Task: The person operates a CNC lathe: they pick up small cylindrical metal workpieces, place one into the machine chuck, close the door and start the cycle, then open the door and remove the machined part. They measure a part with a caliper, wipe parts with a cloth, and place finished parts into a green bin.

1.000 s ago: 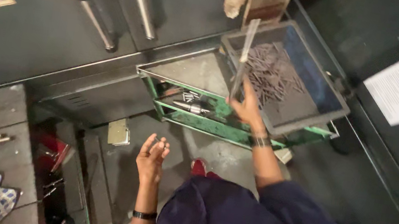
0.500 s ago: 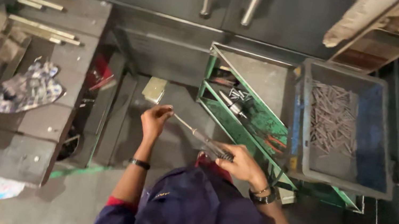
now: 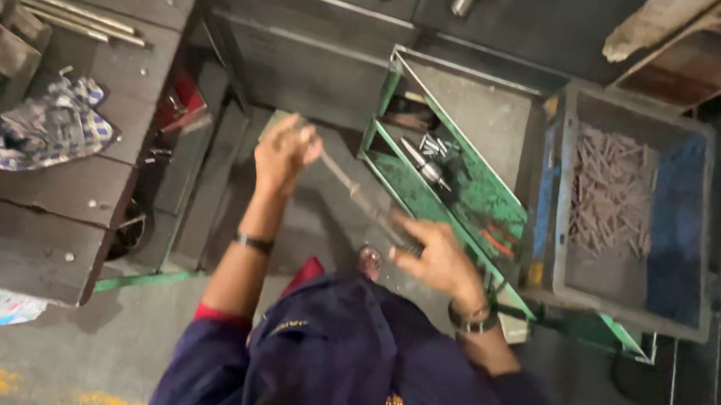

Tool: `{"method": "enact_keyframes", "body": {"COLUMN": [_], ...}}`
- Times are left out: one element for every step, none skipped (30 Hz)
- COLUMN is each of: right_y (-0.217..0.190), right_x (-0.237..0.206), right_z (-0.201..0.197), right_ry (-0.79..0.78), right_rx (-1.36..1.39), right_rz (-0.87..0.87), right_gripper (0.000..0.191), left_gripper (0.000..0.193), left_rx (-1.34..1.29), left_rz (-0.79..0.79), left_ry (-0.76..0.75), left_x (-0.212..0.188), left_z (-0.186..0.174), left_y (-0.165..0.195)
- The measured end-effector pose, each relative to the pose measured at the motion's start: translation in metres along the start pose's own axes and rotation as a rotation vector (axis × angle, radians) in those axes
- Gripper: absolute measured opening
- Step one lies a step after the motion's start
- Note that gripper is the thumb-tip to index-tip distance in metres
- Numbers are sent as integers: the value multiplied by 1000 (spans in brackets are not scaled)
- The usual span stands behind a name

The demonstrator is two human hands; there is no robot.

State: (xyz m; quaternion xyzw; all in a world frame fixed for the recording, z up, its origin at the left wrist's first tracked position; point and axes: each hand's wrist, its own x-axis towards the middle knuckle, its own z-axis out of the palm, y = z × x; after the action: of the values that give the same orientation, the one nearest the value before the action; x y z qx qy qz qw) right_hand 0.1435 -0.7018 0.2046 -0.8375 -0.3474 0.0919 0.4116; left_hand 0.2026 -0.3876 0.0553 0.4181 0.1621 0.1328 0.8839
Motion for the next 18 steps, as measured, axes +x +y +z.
{"method": "enact_keyframes", "body": {"right_y": [-2, -5, -9, -14, -18, -24, -30, -35, -40, -45, -48, -51, -53, -54, -54, -54, -53, -52], "right_x": [4, 7, 11, 14, 19, 22, 25, 26, 28, 29, 29, 30, 30, 31, 32, 32, 33, 32], "right_z": [-6, -12, -19, -25, -31, -36, -41, -45, -49, -52, -54, -56, -58, -58, -60, -61, -62, -64], "right_ry": [29, 44, 58, 73, 104, 137, 173, 174, 177, 180, 182, 184, 187, 191, 197, 204, 199, 196], "right_rx": [-33, -40, -48, -58, -46, -35, -26, -26, -25, -21, -22, -23, -25, -26, -28, -31, -35, -41], "right_rz": [-8, 15, 37, 56, -1, -60, -122, -93, -64, -33, -29, -23, -18, -32, -46, -58, -49, -37], "right_gripper": [59, 60, 62, 64, 64, 64, 64, 65, 66, 67, 67, 67, 66, 67, 67, 68, 68, 68], "left_gripper": [52, 52, 52, 51, 51, 51, 50, 50, 49, 49, 48, 48, 49, 49, 49, 50, 50, 51], "left_rx": [-48, -71, -96, -87, -77, -78, -78, -76, -80, -83, -85, -84, -84, -83, -74, -65, -59, -49], "left_rz": [5, -12, -28, -56, -78, -84, -86, -87, -82, -79, -78, -80, -80, -81, -74, -68, -65, -55], "left_ry": [-14, -57, -100, -112, -127, -135, -147, -159, -160, -160, -159, -150, -143, -136, -143, -152, -161, -167], "left_x": [12, 22, 32, 41, 52, 58, 65, 71, 75, 77, 78, 79, 79, 79, 79, 79, 78, 78], "left_z": [11, 20, 28, 37, 46, 56, 66, 75, 83, 90, 95, 99, 102, 105, 107, 108, 109, 111], "left_y": [5, 13, 21, 29, 37, 43, 48, 51, 53, 54, 54, 53, 52, 51, 50, 49, 47, 46]}}
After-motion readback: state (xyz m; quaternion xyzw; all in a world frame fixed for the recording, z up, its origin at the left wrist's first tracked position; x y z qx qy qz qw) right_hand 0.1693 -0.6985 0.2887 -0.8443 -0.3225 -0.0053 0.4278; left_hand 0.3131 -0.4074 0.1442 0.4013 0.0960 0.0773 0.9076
